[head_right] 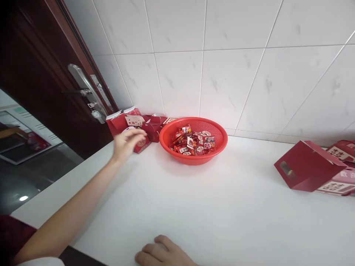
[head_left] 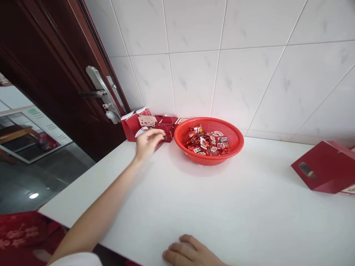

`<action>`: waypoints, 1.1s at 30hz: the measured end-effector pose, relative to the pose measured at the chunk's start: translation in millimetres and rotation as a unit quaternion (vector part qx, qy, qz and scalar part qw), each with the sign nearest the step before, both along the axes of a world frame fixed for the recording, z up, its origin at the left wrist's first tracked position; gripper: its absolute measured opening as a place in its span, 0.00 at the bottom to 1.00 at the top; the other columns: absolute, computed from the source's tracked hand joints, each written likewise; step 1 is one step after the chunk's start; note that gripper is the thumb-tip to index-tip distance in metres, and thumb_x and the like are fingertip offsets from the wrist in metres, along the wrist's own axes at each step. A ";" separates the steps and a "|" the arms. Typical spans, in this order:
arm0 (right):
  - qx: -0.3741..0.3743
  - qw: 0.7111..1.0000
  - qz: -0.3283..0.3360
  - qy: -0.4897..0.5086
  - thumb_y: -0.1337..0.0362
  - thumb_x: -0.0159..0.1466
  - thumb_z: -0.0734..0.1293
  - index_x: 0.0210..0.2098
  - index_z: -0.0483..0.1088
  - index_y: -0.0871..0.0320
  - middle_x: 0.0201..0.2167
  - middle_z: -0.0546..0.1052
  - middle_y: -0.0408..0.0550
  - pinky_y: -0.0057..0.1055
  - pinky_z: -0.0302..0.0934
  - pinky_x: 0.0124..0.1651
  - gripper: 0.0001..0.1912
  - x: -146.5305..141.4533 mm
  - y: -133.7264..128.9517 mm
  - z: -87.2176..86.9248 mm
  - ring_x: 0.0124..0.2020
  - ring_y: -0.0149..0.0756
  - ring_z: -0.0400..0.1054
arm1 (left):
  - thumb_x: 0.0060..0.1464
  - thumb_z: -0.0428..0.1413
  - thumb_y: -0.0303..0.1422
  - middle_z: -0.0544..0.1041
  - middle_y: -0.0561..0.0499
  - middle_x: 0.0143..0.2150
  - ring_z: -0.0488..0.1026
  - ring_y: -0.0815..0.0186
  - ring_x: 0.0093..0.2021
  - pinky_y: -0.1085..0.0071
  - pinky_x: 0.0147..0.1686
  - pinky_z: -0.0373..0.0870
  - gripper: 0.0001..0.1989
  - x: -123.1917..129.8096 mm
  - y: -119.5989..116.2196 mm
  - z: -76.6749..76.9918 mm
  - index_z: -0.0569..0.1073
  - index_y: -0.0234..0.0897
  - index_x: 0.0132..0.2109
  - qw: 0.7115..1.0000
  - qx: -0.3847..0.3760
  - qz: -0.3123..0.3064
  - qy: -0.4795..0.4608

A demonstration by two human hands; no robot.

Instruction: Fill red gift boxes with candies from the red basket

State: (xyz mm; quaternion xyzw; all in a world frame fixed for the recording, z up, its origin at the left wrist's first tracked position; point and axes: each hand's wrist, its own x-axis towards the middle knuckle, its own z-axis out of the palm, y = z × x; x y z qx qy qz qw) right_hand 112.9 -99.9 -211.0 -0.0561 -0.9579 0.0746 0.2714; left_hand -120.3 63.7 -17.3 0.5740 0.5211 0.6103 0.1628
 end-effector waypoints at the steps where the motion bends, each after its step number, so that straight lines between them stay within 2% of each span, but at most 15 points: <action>1: -0.005 1.000 -0.002 0.001 0.61 0.77 0.55 0.58 0.69 0.63 0.48 0.83 0.49 0.32 0.68 0.58 0.19 -0.5 -0.1 -0.2 0.47 0.35 0.77 | 0.46 0.60 0.34 0.83 0.49 0.35 0.79 0.60 0.37 0.64 0.46 0.77 0.05 -19.1 3.4 7.8 0.79 0.39 0.32 0.998 0.021 0.054 -0.009; 4: -0.030 0.999 0.010 -0.021 0.61 0.77 0.57 0.59 0.68 0.62 0.50 0.83 0.48 0.34 0.66 0.62 0.18 0.5 1.7 3.4 0.51 0.36 0.76 | 0.47 0.58 0.29 0.83 0.50 0.37 0.80 0.60 0.41 0.64 0.49 0.76 0.04 -66.8 14.8 21.3 0.78 0.38 0.31 0.983 0.015 0.182 0.019; 6: -0.048 0.998 0.022 -0.033 0.59 0.76 0.58 0.60 0.67 0.62 0.53 0.82 0.49 0.37 0.64 0.65 0.19 3.1 4.0 8.4 0.54 0.37 0.74 | 0.45 0.58 0.25 0.83 0.50 0.38 0.80 0.59 0.42 0.63 0.51 0.75 0.06 -88.4 24.4 21.9 0.79 0.39 0.31 0.970 -0.040 0.232 0.066; 8: -0.062 0.997 0.027 -0.039 0.57 0.76 0.59 0.61 0.67 0.63 0.54 0.81 0.50 0.40 0.61 0.68 0.20 6.0 6.1 14.1 0.57 0.38 0.73 | 0.43 0.59 0.23 0.83 0.50 0.37 0.80 0.57 0.43 0.62 0.53 0.74 0.07 -101.8 34.4 17.9 0.79 0.39 0.28 0.957 -0.098 0.244 0.124; 11: -0.080 0.995 0.023 -0.050 0.54 0.74 0.61 0.61 0.67 0.62 0.55 0.81 0.49 0.41 0.57 0.71 0.22 8.4 7.2 22.1 0.60 0.38 0.71 | 0.43 0.59 0.23 0.84 0.49 0.39 0.79 0.54 0.48 0.63 0.55 0.72 0.07 -108.6 47.1 9.6 0.79 0.40 0.25 0.945 -0.164 0.204 0.194; 16: -0.097 0.994 0.015 -0.054 0.50 0.74 0.61 0.58 0.69 0.60 0.53 0.82 0.47 0.39 0.55 0.72 0.23 7.3 6.7 28.7 0.60 0.37 0.71 | 0.44 0.59 0.26 0.85 0.47 0.48 0.78 0.53 0.54 0.67 0.55 0.71 0.08 -100.3 56.9 4.1 0.84 0.38 0.32 0.932 -0.250 0.149 0.214; 20: -0.111 0.992 0.029 -0.041 0.54 0.76 0.58 0.61 0.67 0.61 0.54 0.81 0.47 0.39 0.53 0.73 0.22 7.0 8.2 24.9 0.60 0.36 0.70 | 0.44 0.57 0.25 0.83 0.44 0.53 0.79 0.53 0.54 0.69 0.52 0.72 0.19 -90.1 52.9 4.6 0.85 0.34 0.44 0.928 -0.253 0.153 0.226; 24: -0.116 0.992 0.043 -0.019 0.56 0.77 0.54 0.62 0.64 0.63 0.54 0.80 0.52 0.38 0.50 0.74 0.22 4.1 9.0 14.2 0.60 0.35 0.70 | 0.47 0.55 0.30 0.85 0.42 0.48 0.80 0.53 0.47 0.67 0.48 0.74 0.26 -83.6 35.2 4.7 0.82 0.30 0.54 0.923 -0.238 0.165 0.253; 26: -0.119 0.991 0.053 -0.014 0.58 0.77 0.54 0.63 0.64 0.63 0.54 0.80 0.52 0.37 0.48 0.75 0.22 1.0 8.8 9.0 0.62 0.35 0.69 | 0.49 0.55 0.35 0.85 0.44 0.47 0.80 0.53 0.45 0.66 0.47 0.75 0.26 -80.2 21.9 5.5 0.82 0.32 0.54 0.927 -0.216 0.169 0.257; 28: -0.124 0.991 0.054 -0.009 0.59 0.77 0.55 0.63 0.63 0.62 0.54 0.80 0.52 0.34 0.48 0.74 0.20 -1.4 9.2 7.9 0.61 0.33 0.70 | 0.47 0.58 0.38 0.85 0.45 0.48 0.80 0.53 0.48 0.66 0.48 0.75 0.25 -74.1 6.6 7.5 0.83 0.35 0.51 0.938 -0.185 0.158 0.247; 30: -0.110 0.993 0.045 0.018 0.59 0.76 0.58 0.61 0.66 0.58 0.53 0.80 0.52 0.34 0.54 0.71 0.18 -0.7 10.9 15.4 0.57 0.33 0.72 | 0.44 0.60 0.40 0.85 0.47 0.49 0.79 0.52 0.51 0.66 0.49 0.75 0.24 -63.8 -9.8 10.3 0.84 0.38 0.49 0.946 -0.174 0.145 0.230; 32: -0.078 0.994 0.026 0.075 0.59 0.74 0.61 0.56 0.69 0.54 0.54 0.79 0.53 0.37 0.61 0.66 0.14 4.5 14.7 33.9 0.54 0.37 0.74 | 0.44 0.61 0.41 0.85 0.47 0.48 0.80 0.51 0.50 0.66 0.45 0.77 0.25 -49.4 -25.9 12.7 0.84 0.38 0.49 0.951 -0.188 0.118 0.215; 33: -0.062 0.991 0.002 0.114 0.59 0.73 0.62 0.55 0.70 0.56 0.55 0.78 0.57 0.40 0.65 0.63 0.14 8.7 17.6 46.8 0.53 0.41 0.73 | 0.43 0.61 0.42 0.85 0.47 0.48 0.81 0.51 0.48 0.66 0.43 0.78 0.25 -41.0 -33.2 13.2 0.84 0.39 0.49 0.953 -0.192 0.098 0.212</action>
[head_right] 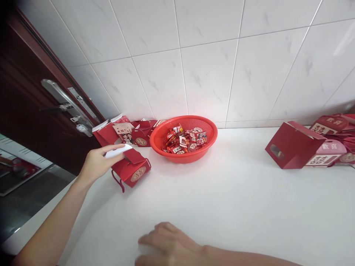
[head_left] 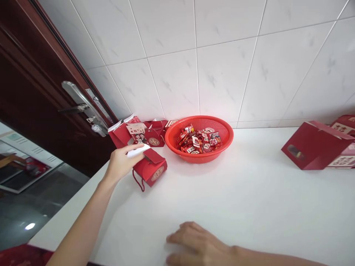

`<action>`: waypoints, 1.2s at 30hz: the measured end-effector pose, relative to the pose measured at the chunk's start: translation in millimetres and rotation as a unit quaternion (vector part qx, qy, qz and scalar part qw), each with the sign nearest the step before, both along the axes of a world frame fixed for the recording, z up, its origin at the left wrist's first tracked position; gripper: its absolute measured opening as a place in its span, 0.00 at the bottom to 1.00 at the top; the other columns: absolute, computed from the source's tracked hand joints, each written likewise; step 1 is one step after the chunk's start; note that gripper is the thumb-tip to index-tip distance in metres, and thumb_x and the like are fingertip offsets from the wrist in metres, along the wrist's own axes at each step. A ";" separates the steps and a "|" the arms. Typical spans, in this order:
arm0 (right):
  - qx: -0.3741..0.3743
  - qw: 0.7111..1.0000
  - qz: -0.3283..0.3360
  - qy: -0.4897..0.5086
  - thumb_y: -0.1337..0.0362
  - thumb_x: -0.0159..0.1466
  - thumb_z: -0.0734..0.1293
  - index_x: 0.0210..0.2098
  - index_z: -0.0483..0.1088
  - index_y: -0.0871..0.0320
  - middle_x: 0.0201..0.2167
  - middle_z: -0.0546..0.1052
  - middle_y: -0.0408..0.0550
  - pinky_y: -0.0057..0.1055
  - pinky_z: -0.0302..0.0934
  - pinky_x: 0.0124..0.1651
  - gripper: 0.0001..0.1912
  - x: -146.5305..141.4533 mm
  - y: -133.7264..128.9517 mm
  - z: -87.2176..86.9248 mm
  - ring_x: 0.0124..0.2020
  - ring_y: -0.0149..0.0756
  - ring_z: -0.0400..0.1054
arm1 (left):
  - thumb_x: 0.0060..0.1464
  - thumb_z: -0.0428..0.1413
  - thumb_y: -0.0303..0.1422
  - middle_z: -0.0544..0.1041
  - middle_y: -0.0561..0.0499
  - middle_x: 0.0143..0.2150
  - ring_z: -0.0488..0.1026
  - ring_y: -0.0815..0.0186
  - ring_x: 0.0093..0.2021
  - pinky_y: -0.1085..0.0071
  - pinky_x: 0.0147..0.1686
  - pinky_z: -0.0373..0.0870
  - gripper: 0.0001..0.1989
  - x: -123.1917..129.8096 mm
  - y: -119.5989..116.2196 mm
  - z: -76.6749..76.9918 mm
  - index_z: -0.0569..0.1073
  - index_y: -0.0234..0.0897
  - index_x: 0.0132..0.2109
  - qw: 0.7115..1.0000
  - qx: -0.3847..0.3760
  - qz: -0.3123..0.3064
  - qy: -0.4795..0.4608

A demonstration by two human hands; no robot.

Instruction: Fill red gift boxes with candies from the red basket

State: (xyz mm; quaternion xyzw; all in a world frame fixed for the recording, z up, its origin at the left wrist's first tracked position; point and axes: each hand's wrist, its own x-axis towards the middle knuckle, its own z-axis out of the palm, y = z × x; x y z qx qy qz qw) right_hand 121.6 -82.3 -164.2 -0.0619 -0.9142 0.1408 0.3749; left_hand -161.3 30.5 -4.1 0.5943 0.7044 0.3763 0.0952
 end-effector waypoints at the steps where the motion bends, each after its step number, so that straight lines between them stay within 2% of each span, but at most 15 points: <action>1: -0.009 1.000 -0.028 0.011 0.60 0.71 0.63 0.57 0.69 0.59 0.58 0.75 0.61 0.40 0.67 0.60 0.17 4.7 3.6 14.4 0.55 0.43 0.71 | 0.44 0.61 0.42 0.85 0.47 0.48 0.81 0.51 0.49 0.66 0.43 0.78 0.24 8.8 -6.6 -0.2 0.84 0.39 0.48 1.000 0.002 -0.022 -0.006; 2: -0.027 0.997 -0.069 0.023 0.65 0.70 0.63 0.58 0.69 0.60 0.60 0.73 0.63 0.41 0.68 0.58 0.18 9.6 7.8 29.3 0.57 0.45 0.70 | 0.45 0.61 0.42 0.85 0.48 0.49 0.81 0.52 0.49 0.66 0.45 0.78 0.22 18.0 -12.5 -1.0 0.84 0.40 0.46 0.999 0.015 -0.043 -0.008; 4: -0.016 0.990 -0.133 0.053 0.72 0.67 0.61 0.59 0.69 0.61 0.62 0.69 0.65 0.46 0.68 0.56 0.21 18.0 17.5 57.1 0.59 0.49 0.67 | 0.48 0.59 0.41 0.85 0.49 0.47 0.81 0.54 0.49 0.66 0.48 0.78 0.17 36.9 -22.1 -4.2 0.84 0.41 0.43 0.996 0.037 -0.085 -0.006; 6: 0.007 0.982 -0.180 0.064 0.72 0.67 0.62 0.59 0.69 0.59 0.65 0.65 0.67 0.48 0.68 0.55 0.20 23.1 27.5 77.7 0.60 0.50 0.65 | 0.50 0.58 0.39 0.85 0.49 0.46 0.82 0.56 0.48 0.67 0.49 0.78 0.14 56.5 -29.5 -8.2 0.84 0.41 0.42 0.992 0.042 -0.117 -0.008; 8: 0.024 0.976 -0.209 0.060 0.69 0.69 0.63 0.58 0.70 0.59 0.65 0.64 0.68 0.50 0.67 0.55 0.18 25.3 35.9 89.8 0.62 0.52 0.64 | 0.50 0.59 0.37 0.85 0.50 0.45 0.82 0.57 0.46 0.68 0.48 0.79 0.13 76.0 -34.9 -11.4 0.83 0.41 0.42 0.988 0.045 -0.145 -0.007; 11: 0.039 0.973 -0.226 0.035 0.64 0.71 0.63 0.57 0.71 0.58 0.67 0.62 0.68 0.54 0.65 0.58 0.16 26.8 42.7 97.5 0.65 0.54 0.61 | 0.51 0.59 0.35 0.85 0.50 0.45 0.82 0.58 0.46 0.67 0.50 0.78 0.14 101.5 -38.6 -13.5 0.82 0.40 0.45 0.980 0.046 -0.194 -0.002; 14: 0.055 0.965 -0.257 0.008 0.63 0.71 0.63 0.56 0.72 0.58 0.68 0.62 0.68 0.55 0.63 0.61 0.16 29.7 43.1 102.5 0.65 0.54 0.62 | 0.53 0.56 0.32 0.84 0.49 0.50 0.80 0.59 0.51 0.66 0.55 0.76 0.18 117.3 -35.3 -14.4 0.81 0.38 0.50 0.970 0.046 -0.238 -0.020; 19: 0.103 0.922 -0.374 -0.012 0.65 0.70 0.64 0.56 0.72 0.63 0.65 0.66 0.71 0.54 0.64 0.59 0.17 37.8 40.9 115.5 0.63 0.57 0.64 | 0.51 0.53 0.29 0.79 0.47 0.60 0.73 0.57 0.63 0.62 0.65 0.69 0.26 125.7 -23.2 -17.8 0.77 0.36 0.59 0.960 0.006 -0.268 -0.082; 24: 0.110 0.882 -0.455 -0.058 0.62 0.72 0.62 0.60 0.71 0.64 0.64 0.68 0.73 0.56 0.65 0.56 0.20 48.1 42.6 125.5 0.61 0.60 0.66 | 0.55 0.53 0.32 0.76 0.46 0.63 0.71 0.56 0.65 0.60 0.65 0.68 0.27 133.0 -23.1 -21.2 0.75 0.34 0.61 0.953 -0.047 -0.281 -0.104; 26: 0.075 0.879 -0.462 -0.091 0.58 0.72 0.62 0.59 0.71 0.63 0.64 0.68 0.72 0.57 0.66 0.54 0.21 52.6 44.4 127.0 0.58 0.61 0.70 | 0.55 0.53 0.31 0.75 0.46 0.65 0.69 0.57 0.67 0.61 0.67 0.67 0.28 136.4 -27.0 -20.9 0.74 0.34 0.63 0.953 -0.051 -0.286 -0.092; 31: -0.091 0.885 -0.424 -0.168 0.50 0.73 0.58 0.57 0.72 0.59 0.58 0.74 0.66 0.52 0.71 0.44 0.23 63.8 51.0 131.5 0.44 0.54 0.77 | 0.55 0.53 0.30 0.71 0.47 0.68 0.66 0.56 0.69 0.61 0.68 0.65 0.31 141.0 -37.3 -13.7 0.71 0.36 0.66 0.945 -0.064 -0.314 -0.062; 34: -0.146 0.887 -0.395 -0.190 0.53 0.70 0.63 0.60 0.71 0.57 0.58 0.75 0.63 0.48 0.73 0.42 0.23 74.1 55.2 138.1 0.46 0.54 0.78 | 0.52 0.54 0.29 0.68 0.47 0.70 0.64 0.54 0.70 0.58 0.69 0.64 0.34 140.5 -41.3 -6.3 0.70 0.37 0.67 0.936 -0.066 -0.345 -0.036; 36: -0.180 0.897 -0.347 -0.205 0.55 0.66 0.68 0.64 0.68 0.55 0.62 0.73 0.60 0.47 0.74 0.45 0.28 84.0 58.1 143.3 0.52 0.55 0.76 | 0.50 0.54 0.29 0.66 0.47 0.71 0.63 0.53 0.71 0.58 0.70 0.63 0.37 138.6 -42.8 -1.1 0.68 0.36 0.69 0.928 -0.072 -0.366 -0.013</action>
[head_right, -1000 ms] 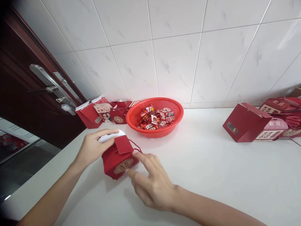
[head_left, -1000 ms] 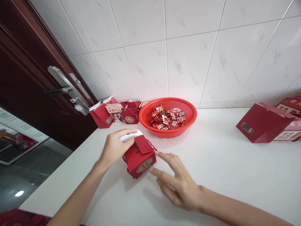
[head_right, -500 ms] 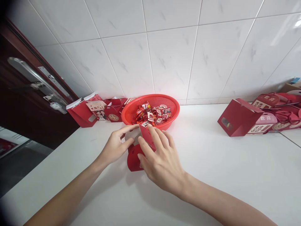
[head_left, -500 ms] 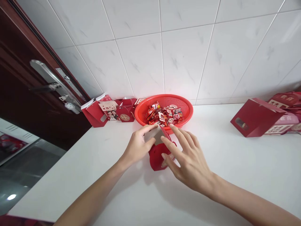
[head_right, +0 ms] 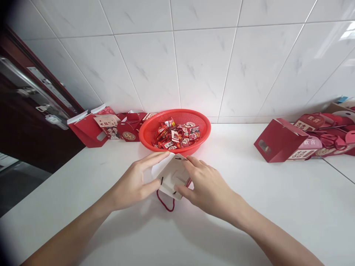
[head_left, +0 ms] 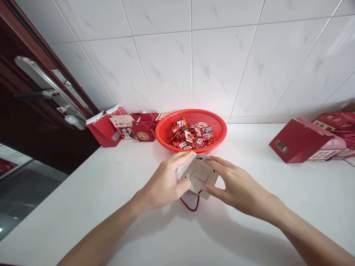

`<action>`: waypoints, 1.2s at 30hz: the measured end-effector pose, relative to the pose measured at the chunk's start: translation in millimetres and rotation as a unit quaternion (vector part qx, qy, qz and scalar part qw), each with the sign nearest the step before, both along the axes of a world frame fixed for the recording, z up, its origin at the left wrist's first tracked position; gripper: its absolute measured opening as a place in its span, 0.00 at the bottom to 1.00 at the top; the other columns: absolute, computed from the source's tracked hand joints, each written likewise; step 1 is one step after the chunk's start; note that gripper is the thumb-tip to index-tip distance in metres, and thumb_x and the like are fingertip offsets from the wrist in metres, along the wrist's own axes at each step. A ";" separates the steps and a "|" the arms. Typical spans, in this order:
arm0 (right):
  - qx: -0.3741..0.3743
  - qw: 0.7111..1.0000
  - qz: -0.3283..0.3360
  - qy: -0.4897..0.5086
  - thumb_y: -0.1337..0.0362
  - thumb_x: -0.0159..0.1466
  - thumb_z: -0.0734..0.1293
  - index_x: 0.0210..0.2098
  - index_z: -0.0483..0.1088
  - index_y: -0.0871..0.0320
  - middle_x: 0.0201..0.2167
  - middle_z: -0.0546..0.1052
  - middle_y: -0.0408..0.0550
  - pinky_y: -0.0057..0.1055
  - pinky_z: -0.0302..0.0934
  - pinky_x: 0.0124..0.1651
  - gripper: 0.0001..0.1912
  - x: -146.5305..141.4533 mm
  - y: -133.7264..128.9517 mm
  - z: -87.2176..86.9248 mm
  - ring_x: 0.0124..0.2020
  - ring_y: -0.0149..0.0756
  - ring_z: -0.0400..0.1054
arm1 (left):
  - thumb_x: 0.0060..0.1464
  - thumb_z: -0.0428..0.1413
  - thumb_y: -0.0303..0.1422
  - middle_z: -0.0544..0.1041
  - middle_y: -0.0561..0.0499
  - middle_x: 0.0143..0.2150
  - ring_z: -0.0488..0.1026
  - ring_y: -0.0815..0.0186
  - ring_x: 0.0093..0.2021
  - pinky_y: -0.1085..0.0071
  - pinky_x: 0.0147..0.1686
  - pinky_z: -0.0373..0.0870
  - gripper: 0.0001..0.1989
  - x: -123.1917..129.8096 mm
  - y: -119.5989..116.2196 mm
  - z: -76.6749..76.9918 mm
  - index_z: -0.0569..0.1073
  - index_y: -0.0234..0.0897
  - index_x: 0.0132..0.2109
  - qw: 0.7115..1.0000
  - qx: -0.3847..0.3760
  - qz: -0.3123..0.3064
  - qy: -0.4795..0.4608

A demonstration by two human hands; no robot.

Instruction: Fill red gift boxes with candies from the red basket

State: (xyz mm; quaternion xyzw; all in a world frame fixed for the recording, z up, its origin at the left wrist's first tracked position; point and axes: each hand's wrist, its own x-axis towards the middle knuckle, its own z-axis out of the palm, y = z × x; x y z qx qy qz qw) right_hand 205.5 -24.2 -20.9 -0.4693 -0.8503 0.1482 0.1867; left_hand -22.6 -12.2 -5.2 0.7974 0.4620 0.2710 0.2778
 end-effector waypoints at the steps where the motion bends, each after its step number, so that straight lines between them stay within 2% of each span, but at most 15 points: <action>1: -0.021 0.999 0.023 0.004 0.55 0.65 0.70 0.66 0.65 0.54 0.64 0.71 0.59 0.47 0.73 0.48 0.32 5.6 1.8 2.4 0.56 0.56 0.73 | 0.50 0.54 0.29 0.65 0.47 0.72 0.62 0.53 0.71 0.58 0.70 0.62 0.38 -1.4 -0.3 2.4 0.67 0.37 0.70 1.000 -0.001 -0.012 0.013; 4: -0.080 0.993 0.084 0.017 0.56 0.62 0.73 0.72 0.58 0.49 0.69 0.66 0.53 0.45 0.72 0.53 0.41 21.4 8.9 7.4 0.64 0.55 0.67 | 0.51 0.55 0.29 0.63 0.50 0.73 0.60 0.53 0.72 0.58 0.70 0.61 0.40 -7.6 0.6 7.6 0.63 0.40 0.72 0.997 -0.014 -0.043 0.062; 7: -0.125 0.984 0.121 0.051 0.60 0.62 0.73 0.73 0.54 0.42 0.70 0.65 0.48 0.38 0.74 0.47 0.44 30.8 18.2 9.1 0.60 0.51 0.71 | 0.52 0.59 0.33 0.60 0.51 0.74 0.58 0.52 0.73 0.57 0.70 0.61 0.43 -15.4 3.9 8.4 0.57 0.44 0.74 0.990 -0.048 -0.063 0.116; 9: -0.150 0.979 0.121 0.066 0.62 0.60 0.74 0.73 0.54 0.41 0.69 0.66 0.48 0.35 0.74 0.43 0.46 32.8 24.3 8.9 0.58 0.49 0.72 | 0.53 0.62 0.37 0.57 0.50 0.76 0.56 0.51 0.74 0.56 0.70 0.61 0.45 -20.3 6.4 7.2 0.54 0.45 0.75 0.985 -0.067 -0.069 0.146; 11: -0.169 0.976 0.116 0.071 0.63 0.58 0.75 0.73 0.54 0.42 0.68 0.67 0.48 0.36 0.74 0.44 0.47 32.8 29.4 8.0 0.59 0.49 0.71 | 0.54 0.63 0.40 0.54 0.50 0.76 0.53 0.51 0.75 0.56 0.70 0.61 0.47 -24.2 8.1 6.2 0.51 0.46 0.76 0.981 -0.074 -0.071 0.166; 15: -0.183 0.968 0.138 0.100 0.60 0.57 0.76 0.73 0.55 0.44 0.68 0.67 0.51 0.42 0.72 0.52 0.48 30.8 36.7 3.8 0.62 0.51 0.68 | 0.55 0.62 0.41 0.52 0.50 0.77 0.52 0.49 0.75 0.57 0.68 0.62 0.48 -27.9 8.8 7.7 0.49 0.48 0.76 0.977 -0.071 -0.064 0.190; 20: -0.233 0.943 0.188 0.144 0.53 0.55 0.79 0.75 0.47 0.43 0.66 0.70 0.51 0.50 0.62 0.65 0.57 27.8 43.4 -5.2 0.63 0.49 0.68 | 0.51 0.64 0.40 0.58 0.49 0.75 0.55 0.47 0.74 0.58 0.65 0.67 0.49 -27.8 9.8 8.4 0.51 0.51 0.76 0.967 -0.104 -0.088 0.213; 24: -0.285 0.919 0.208 0.177 0.54 0.54 0.80 0.75 0.42 0.41 0.66 0.70 0.51 0.49 0.63 0.64 0.61 30.1 50.6 -11.7 0.65 0.49 0.66 | 0.49 0.65 0.43 0.61 0.49 0.74 0.60 0.45 0.72 0.59 0.60 0.71 0.50 -26.1 12.8 5.0 0.52 0.52 0.75 0.968 -0.111 -0.094 0.204; 28: -0.343 0.901 0.195 0.182 0.54 0.50 0.82 0.75 0.42 0.42 0.70 0.64 0.53 0.50 0.62 0.64 0.65 36.4 58.3 -17.7 0.68 0.51 0.61 | 0.49 0.65 0.47 0.56 0.46 0.76 0.59 0.43 0.72 0.56 0.60 0.71 0.48 -25.0 12.2 6.2 0.56 0.50 0.74 0.962 -0.129 -0.076 0.230; 32: -0.374 0.890 0.183 0.186 0.50 0.46 0.83 0.75 0.46 0.45 0.74 0.56 0.54 0.56 0.49 0.71 0.66 39.2 65.3 -25.9 0.72 0.53 0.54 | 0.46 0.68 0.50 0.45 0.46 0.79 0.53 0.39 0.74 0.52 0.62 0.69 0.47 -26.7 5.0 6.5 0.63 0.51 0.71 0.960 -0.116 -0.059 0.247; 36: -0.399 0.869 0.203 0.210 0.46 0.44 0.83 0.74 0.50 0.48 0.74 0.54 0.57 0.57 0.41 0.73 0.66 36.6 71.7 -35.2 0.74 0.54 0.50 | 0.45 0.68 0.51 0.43 0.47 0.79 0.45 0.42 0.76 0.50 0.67 0.61 0.48 -27.1 -2.9 3.0 0.63 0.50 0.71 0.965 -0.076 -0.071 0.241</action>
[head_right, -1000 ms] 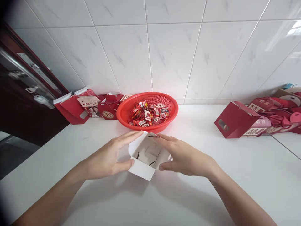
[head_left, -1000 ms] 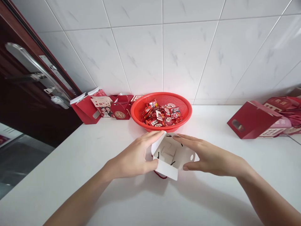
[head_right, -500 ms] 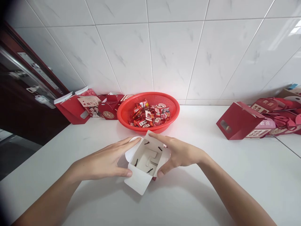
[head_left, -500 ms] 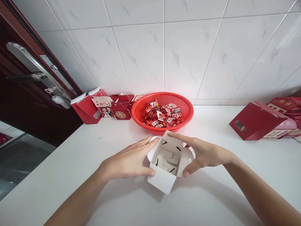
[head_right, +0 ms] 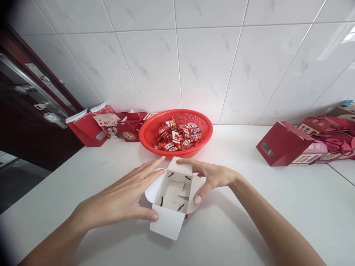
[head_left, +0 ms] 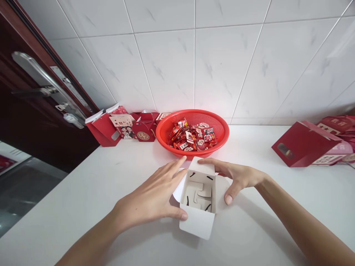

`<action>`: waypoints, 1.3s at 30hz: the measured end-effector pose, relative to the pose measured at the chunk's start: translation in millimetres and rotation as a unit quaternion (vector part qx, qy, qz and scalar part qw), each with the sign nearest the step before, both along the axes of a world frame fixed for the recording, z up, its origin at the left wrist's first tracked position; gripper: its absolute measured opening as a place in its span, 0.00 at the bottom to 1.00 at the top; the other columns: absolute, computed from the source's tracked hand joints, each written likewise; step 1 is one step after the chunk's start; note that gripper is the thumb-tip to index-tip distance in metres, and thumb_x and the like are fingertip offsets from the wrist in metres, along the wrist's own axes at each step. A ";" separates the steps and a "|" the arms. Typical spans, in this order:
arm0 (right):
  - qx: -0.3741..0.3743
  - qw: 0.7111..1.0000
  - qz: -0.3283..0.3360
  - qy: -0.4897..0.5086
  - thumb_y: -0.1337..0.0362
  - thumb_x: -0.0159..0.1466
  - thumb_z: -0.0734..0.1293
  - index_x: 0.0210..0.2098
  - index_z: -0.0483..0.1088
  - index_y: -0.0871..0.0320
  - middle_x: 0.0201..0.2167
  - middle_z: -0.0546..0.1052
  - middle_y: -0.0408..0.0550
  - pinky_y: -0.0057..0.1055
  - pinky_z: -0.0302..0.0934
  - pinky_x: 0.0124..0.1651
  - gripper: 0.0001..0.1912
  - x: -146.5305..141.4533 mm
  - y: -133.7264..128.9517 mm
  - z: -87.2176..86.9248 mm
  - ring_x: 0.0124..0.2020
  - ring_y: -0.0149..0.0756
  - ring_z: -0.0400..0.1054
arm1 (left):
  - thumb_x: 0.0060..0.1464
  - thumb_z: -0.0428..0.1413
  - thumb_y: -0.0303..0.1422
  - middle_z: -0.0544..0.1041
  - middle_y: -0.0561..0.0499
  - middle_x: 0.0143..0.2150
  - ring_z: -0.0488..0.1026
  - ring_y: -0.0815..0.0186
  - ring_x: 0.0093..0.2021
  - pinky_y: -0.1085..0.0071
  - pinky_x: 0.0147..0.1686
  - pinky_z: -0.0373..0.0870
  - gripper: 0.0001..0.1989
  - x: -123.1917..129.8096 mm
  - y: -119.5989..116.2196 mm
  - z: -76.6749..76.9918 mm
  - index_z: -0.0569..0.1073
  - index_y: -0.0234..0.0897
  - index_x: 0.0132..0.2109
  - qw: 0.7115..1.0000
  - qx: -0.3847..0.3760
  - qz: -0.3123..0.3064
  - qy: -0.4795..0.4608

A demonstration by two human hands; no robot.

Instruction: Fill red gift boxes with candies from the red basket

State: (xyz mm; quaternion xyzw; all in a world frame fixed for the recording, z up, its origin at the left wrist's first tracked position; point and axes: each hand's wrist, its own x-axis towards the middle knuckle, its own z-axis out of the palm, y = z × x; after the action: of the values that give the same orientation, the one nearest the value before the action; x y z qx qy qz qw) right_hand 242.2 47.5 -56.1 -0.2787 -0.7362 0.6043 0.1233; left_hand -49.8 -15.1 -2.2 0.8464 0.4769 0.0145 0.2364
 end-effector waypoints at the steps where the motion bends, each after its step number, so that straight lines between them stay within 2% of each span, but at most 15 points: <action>1: -0.008 1.000 0.007 0.011 0.45 0.44 0.82 0.74 0.50 0.50 0.74 0.55 0.58 0.56 0.41 0.73 0.66 -1.0 1.5 -2.3 0.74 0.54 0.49 | 0.46 0.68 0.51 0.43 0.48 0.79 0.44 0.43 0.77 0.50 0.69 0.59 0.47 0.8 -0.9 -0.6 0.63 0.50 0.71 1.000 0.005 -0.014 -0.002; 4: -0.021 0.998 0.014 0.051 0.45 0.43 0.83 0.74 0.51 0.51 0.73 0.58 0.58 0.54 0.42 0.73 0.66 -3.8 5.0 -8.1 0.73 0.52 0.50 | 0.48 0.67 0.51 0.43 0.50 0.79 0.41 0.45 0.77 0.49 0.72 0.50 0.43 4.0 -0.4 -1.1 0.66 0.50 0.69 0.998 0.018 -0.052 -0.005; 7: -0.035 0.996 -0.004 0.083 0.48 0.44 0.83 0.73 0.53 0.51 0.69 0.63 0.58 0.54 0.45 0.72 0.64 -5.6 6.5 -11.3 0.71 0.50 0.55 | 0.48 0.67 0.52 0.43 0.49 0.79 0.42 0.44 0.77 0.47 0.72 0.47 0.42 5.5 3.3 -1.8 0.68 0.48 0.68 0.999 0.027 -0.041 0.015; 13: -0.078 0.989 -0.027 0.127 0.52 0.49 0.82 0.71 0.57 0.53 0.61 0.72 0.58 0.53 0.57 0.66 0.57 -4.9 9.4 -12.6 0.64 0.51 0.65 | 0.45 0.65 0.57 0.54 0.43 0.76 0.54 0.39 0.73 0.46 0.66 0.59 0.52 2.8 9.5 -9.4 0.60 0.45 0.73 0.999 0.018 0.020 0.034; 17: -0.028 0.991 -0.051 0.123 0.52 0.54 0.80 0.64 0.68 0.51 0.59 0.74 0.56 0.53 0.58 0.65 0.42 -0.9 12.2 -9.7 0.62 0.50 0.66 | 0.46 0.63 0.60 0.60 0.42 0.74 0.57 0.35 0.71 0.45 0.61 0.66 0.49 3.8 8.0 -10.5 0.63 0.47 0.72 0.999 0.016 0.024 0.027; 21: 0.026 0.990 -0.059 0.125 0.51 0.57 0.78 0.57 0.75 0.50 0.60 0.74 0.53 0.50 0.60 0.64 0.30 5.4 16.3 -6.3 0.61 0.48 0.68 | 0.47 0.61 0.63 0.53 0.44 0.77 0.52 0.34 0.73 0.43 0.64 0.63 0.51 3.7 5.7 -10.3 0.60 0.48 0.73 0.999 0.006 0.022 0.026; 24: 0.022 0.989 -0.044 0.142 0.50 0.60 0.76 0.57 0.76 0.49 0.59 0.75 0.53 0.48 0.64 0.61 0.28 11.8 20.8 -5.9 0.58 0.46 0.70 | 0.47 0.59 0.66 0.49 0.43 0.78 0.48 0.32 0.74 0.42 0.63 0.63 0.53 2.5 5.2 -11.2 0.60 0.47 0.73 0.999 0.004 0.017 0.027; 27: 0.008 0.985 -0.044 0.168 0.48 0.61 0.75 0.57 0.76 0.49 0.61 0.74 0.53 0.47 0.64 0.61 0.27 17.6 25.4 -7.8 0.60 0.47 0.69 | 0.48 0.57 0.67 0.52 0.41 0.77 0.51 0.34 0.74 0.42 0.63 0.65 0.51 2.6 4.4 -9.8 0.62 0.47 0.72 1.000 0.024 0.011 0.013; 30: -0.020 0.980 -0.052 0.189 0.46 0.62 0.74 0.52 0.79 0.55 0.54 0.78 0.56 0.43 0.67 0.57 0.25 20.1 29.2 -14.5 0.54 0.45 0.73 | 0.55 0.54 0.65 0.53 0.44 0.77 0.55 0.39 0.73 0.46 0.63 0.67 0.44 4.2 3.2 -5.9 0.65 0.48 0.71 0.999 0.048 0.009 0.003; 32: -0.058 0.982 -0.066 0.170 0.47 0.63 0.73 0.43 0.80 0.59 0.44 0.81 0.55 0.37 0.69 0.48 0.21 19.5 31.1 -23.4 0.42 0.39 0.76 | 0.60 0.51 0.61 0.54 0.46 0.76 0.57 0.42 0.73 0.48 0.64 0.67 0.38 5.1 2.9 -3.9 0.66 0.48 0.70 0.997 0.070 0.009 -0.011; 34: -0.104 0.981 -0.088 0.141 0.49 0.64 0.73 0.36 0.79 0.61 0.35 0.81 0.51 0.31 0.67 0.39 0.19 17.2 32.4 -35.1 0.32 0.33 0.74 | 0.64 0.48 0.58 0.57 0.47 0.76 0.59 0.46 0.72 0.50 0.65 0.66 0.34 5.4 3.7 -3.7 0.66 0.48 0.70 0.996 0.089 0.005 -0.029; 36: -0.138 0.977 -0.110 0.123 0.50 0.61 0.75 0.32 0.77 0.61 0.31 0.80 0.48 0.28 0.64 0.35 0.19 14.1 33.3 -46.9 0.28 0.30 0.72 | 0.67 0.47 0.56 0.59 0.48 0.75 0.60 0.49 0.72 0.53 0.66 0.65 0.31 5.1 6.0 -5.1 0.66 0.48 0.70 0.994 0.103 0.005 -0.046; 39: -0.165 0.970 -0.129 0.124 0.50 0.58 0.77 0.30 0.76 0.61 0.29 0.79 0.47 0.30 0.65 0.36 0.19 10.4 33.7 -58.9 0.28 0.31 0.71 | 0.69 0.47 0.52 0.63 0.50 0.73 0.63 0.54 0.71 0.57 0.66 0.66 0.28 3.5 13.5 -7.4 0.66 0.47 0.69 0.989 0.123 0.026 -0.082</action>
State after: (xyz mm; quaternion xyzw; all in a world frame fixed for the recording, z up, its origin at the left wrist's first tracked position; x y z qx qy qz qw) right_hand 252.6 81.2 -115.0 -0.3107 -0.5636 0.7259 0.2427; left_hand -46.3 -1.6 -9.6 0.8522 0.4727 0.1488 0.1679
